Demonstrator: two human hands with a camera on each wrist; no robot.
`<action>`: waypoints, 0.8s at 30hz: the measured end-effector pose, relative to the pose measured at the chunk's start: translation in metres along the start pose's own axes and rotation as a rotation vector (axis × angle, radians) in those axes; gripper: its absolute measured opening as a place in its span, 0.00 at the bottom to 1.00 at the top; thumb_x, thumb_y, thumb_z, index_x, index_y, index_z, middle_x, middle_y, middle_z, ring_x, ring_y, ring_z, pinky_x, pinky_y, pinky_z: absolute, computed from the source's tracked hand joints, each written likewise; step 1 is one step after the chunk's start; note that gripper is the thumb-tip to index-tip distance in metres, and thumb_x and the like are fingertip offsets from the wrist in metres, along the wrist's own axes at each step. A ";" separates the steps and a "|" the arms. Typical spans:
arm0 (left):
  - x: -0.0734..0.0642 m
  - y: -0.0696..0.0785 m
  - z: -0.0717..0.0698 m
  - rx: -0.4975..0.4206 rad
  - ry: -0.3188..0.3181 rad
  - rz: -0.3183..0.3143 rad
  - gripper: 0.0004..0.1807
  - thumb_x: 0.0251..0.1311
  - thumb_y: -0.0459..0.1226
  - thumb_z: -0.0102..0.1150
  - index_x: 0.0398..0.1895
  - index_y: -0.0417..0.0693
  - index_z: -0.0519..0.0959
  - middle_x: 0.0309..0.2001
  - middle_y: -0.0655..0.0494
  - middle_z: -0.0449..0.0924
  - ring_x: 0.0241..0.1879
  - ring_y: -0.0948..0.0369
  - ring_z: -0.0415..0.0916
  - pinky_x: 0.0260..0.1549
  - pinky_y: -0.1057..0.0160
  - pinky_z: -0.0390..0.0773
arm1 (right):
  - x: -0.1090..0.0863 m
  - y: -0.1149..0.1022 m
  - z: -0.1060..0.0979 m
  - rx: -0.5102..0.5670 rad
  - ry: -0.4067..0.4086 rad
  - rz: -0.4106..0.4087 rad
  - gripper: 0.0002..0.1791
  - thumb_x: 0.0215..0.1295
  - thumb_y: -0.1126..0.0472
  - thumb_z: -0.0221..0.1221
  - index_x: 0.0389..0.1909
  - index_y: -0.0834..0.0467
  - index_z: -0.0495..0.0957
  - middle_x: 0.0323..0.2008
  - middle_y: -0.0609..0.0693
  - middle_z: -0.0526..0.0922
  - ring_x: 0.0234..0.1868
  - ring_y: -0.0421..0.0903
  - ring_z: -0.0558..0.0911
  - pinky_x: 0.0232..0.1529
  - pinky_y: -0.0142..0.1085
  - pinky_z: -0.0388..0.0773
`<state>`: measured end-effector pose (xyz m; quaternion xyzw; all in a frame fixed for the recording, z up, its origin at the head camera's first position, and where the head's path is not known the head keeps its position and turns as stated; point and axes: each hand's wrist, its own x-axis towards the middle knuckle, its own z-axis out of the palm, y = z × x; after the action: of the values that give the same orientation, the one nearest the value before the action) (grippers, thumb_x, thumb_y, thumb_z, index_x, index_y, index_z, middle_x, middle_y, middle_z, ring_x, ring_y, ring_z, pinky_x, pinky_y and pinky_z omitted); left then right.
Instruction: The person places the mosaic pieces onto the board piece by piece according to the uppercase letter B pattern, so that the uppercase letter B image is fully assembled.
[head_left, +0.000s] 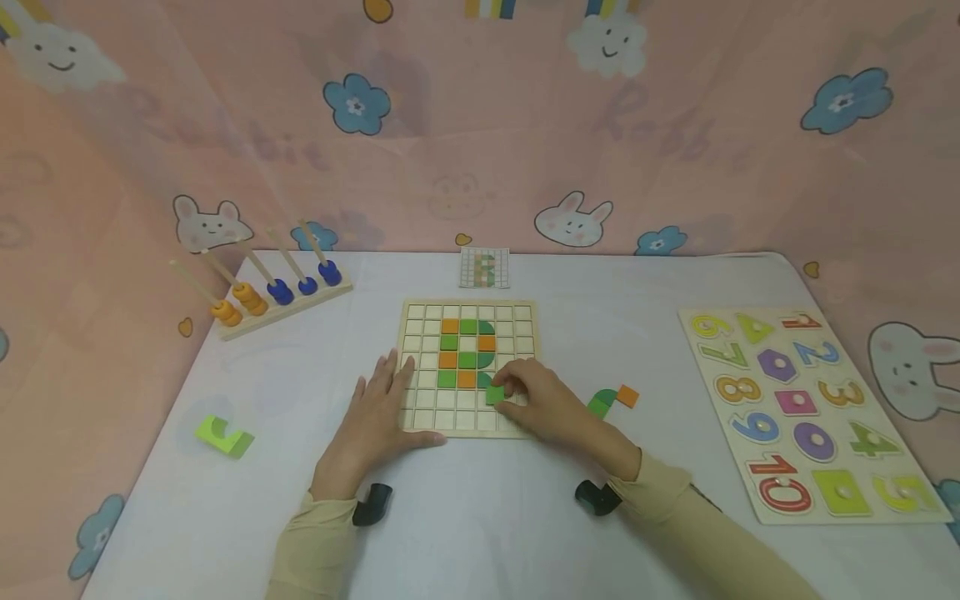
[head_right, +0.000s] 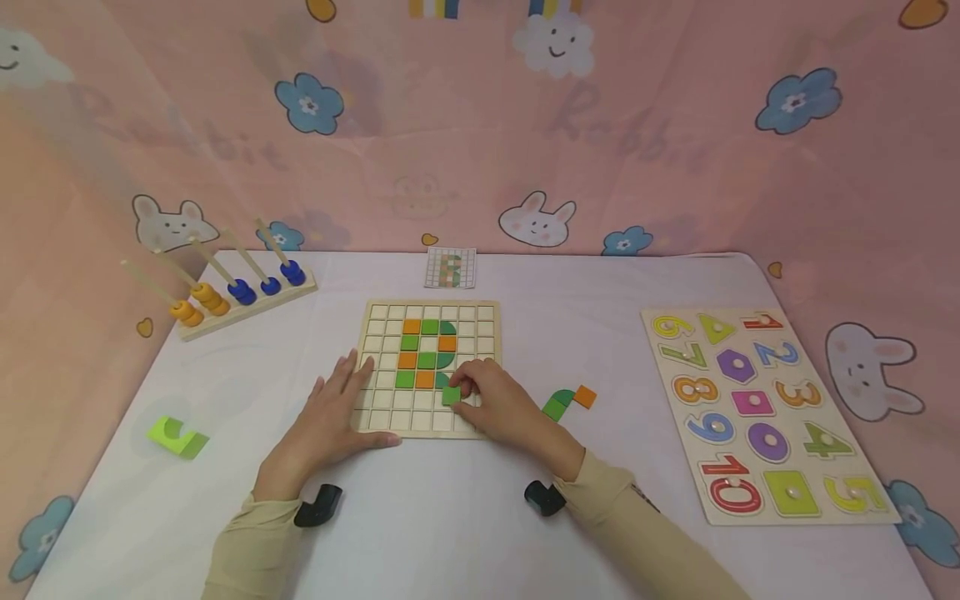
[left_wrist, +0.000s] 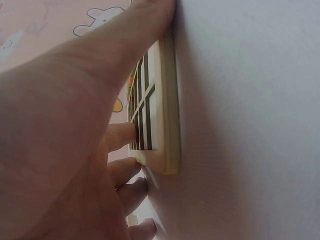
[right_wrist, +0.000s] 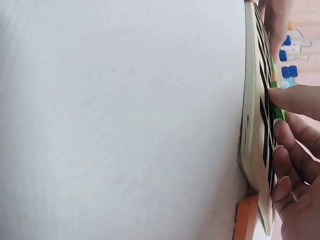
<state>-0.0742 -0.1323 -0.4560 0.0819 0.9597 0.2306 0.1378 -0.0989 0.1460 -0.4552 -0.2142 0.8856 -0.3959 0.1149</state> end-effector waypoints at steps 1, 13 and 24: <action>0.000 0.000 0.000 0.001 -0.001 -0.001 0.70 0.49 0.60 0.81 0.87 0.43 0.50 0.87 0.40 0.38 0.87 0.42 0.37 0.84 0.36 0.43 | 0.001 -0.002 0.001 0.001 0.000 0.000 0.15 0.65 0.66 0.72 0.51 0.60 0.83 0.40 0.49 0.81 0.44 0.45 0.76 0.51 0.39 0.80; 0.000 0.000 0.000 0.003 0.001 0.003 0.70 0.49 0.61 0.81 0.87 0.43 0.50 0.87 0.39 0.38 0.87 0.42 0.37 0.83 0.35 0.43 | 0.006 -0.008 0.008 -0.035 0.000 0.017 0.10 0.64 0.66 0.73 0.44 0.57 0.85 0.33 0.44 0.80 0.39 0.43 0.74 0.44 0.34 0.75; 0.000 0.000 0.000 -0.010 -0.011 -0.001 0.71 0.49 0.60 0.81 0.87 0.44 0.47 0.88 0.41 0.36 0.87 0.43 0.35 0.84 0.37 0.40 | -0.023 0.011 -0.024 -0.115 -0.071 0.045 0.21 0.59 0.62 0.77 0.50 0.55 0.81 0.47 0.47 0.80 0.50 0.45 0.74 0.54 0.41 0.79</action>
<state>-0.0743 -0.1324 -0.4560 0.0822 0.9578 0.2350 0.1436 -0.0903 0.1786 -0.4468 -0.2143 0.9068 -0.3338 0.1426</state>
